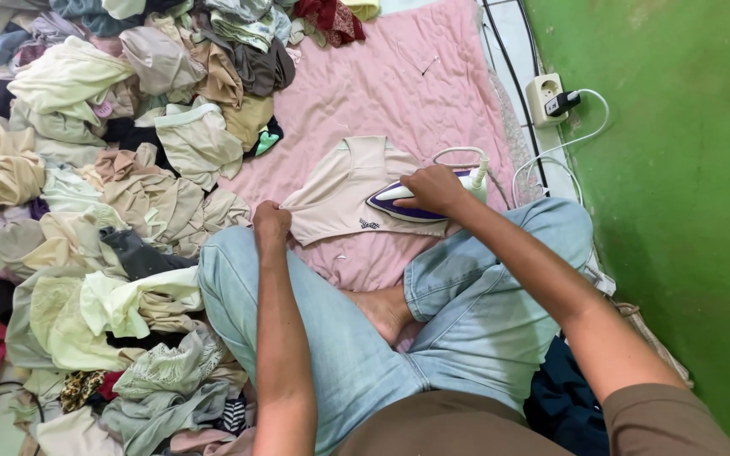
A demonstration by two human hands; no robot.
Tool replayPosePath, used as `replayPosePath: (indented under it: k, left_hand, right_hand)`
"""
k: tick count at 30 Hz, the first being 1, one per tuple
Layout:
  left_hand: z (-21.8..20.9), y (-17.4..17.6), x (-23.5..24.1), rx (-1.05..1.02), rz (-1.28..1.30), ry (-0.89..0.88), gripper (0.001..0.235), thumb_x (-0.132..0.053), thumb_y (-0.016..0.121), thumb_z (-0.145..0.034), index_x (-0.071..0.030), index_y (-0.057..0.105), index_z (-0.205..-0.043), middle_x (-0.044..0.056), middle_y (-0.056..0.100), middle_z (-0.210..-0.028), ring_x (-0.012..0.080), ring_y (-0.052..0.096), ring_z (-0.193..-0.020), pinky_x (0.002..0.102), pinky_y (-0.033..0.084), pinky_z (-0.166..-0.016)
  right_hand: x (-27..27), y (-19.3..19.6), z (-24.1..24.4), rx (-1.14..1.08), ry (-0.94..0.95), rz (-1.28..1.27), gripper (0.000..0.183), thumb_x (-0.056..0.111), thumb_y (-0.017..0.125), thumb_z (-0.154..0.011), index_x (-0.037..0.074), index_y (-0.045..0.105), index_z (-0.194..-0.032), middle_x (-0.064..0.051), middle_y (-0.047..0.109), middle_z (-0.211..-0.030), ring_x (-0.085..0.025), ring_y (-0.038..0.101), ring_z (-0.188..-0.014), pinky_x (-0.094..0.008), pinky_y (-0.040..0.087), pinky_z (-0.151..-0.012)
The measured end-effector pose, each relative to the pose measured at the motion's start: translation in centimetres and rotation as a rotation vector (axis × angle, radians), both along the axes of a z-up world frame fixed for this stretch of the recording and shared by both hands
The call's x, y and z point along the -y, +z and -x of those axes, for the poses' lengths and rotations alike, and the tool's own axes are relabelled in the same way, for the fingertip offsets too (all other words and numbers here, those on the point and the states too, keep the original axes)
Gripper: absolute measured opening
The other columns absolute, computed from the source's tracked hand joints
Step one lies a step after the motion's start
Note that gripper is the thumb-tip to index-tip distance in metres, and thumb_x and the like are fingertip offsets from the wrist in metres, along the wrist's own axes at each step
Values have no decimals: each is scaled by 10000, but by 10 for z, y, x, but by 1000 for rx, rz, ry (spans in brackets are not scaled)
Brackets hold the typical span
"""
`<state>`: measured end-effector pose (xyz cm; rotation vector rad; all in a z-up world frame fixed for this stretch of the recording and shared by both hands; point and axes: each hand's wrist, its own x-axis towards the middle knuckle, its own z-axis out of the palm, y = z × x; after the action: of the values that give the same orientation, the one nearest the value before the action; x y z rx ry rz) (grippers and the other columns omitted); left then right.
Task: A person sits on the floor and irons small pieces of clothing from a large pile using a steam iron.
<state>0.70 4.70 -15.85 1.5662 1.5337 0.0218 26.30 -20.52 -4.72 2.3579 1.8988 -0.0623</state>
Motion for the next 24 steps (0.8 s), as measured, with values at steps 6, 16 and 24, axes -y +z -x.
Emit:
replayPosePath:
  k: [6, 16, 24]
  left_hand:
    - [0, -25, -8, -19, -8, -15, 329, -108, 476, -832, -83, 708, -1065, 251, 706, -1031, 416, 705, -926, 457, 608, -607]
    - [-4, 29, 2, 16, 64, 31, 345, -156, 516, -803, -50, 669, -1093, 250, 691, -1042, 400, 697, -931, 484, 610, -650]
    - [-11, 91, 20, 27, -176, -40, 186, -206, 612, -886, -65, 706, -963, 193, 706, -1009, 406, 668, -1057, 508, 532, -896]
  right_hand:
    - [-36, 18, -13, -57, -32, -48, 560, 675, 594, -843, 147, 714, -988, -182, 715, -754, -388, 732, -746, -498, 565, -672]
    - [-84, -10, -4, -163, -383, -207, 567, 635, 624, -874, 67, 638, -888, -205, 686, -730, -420, 723, -748, -526, 565, -658]
    - [-79, 3, 13, -57, -57, -148, 482, 615, 601, -875, 143, 653, -958, -129, 716, -740, -344, 727, -682, -474, 566, -615]
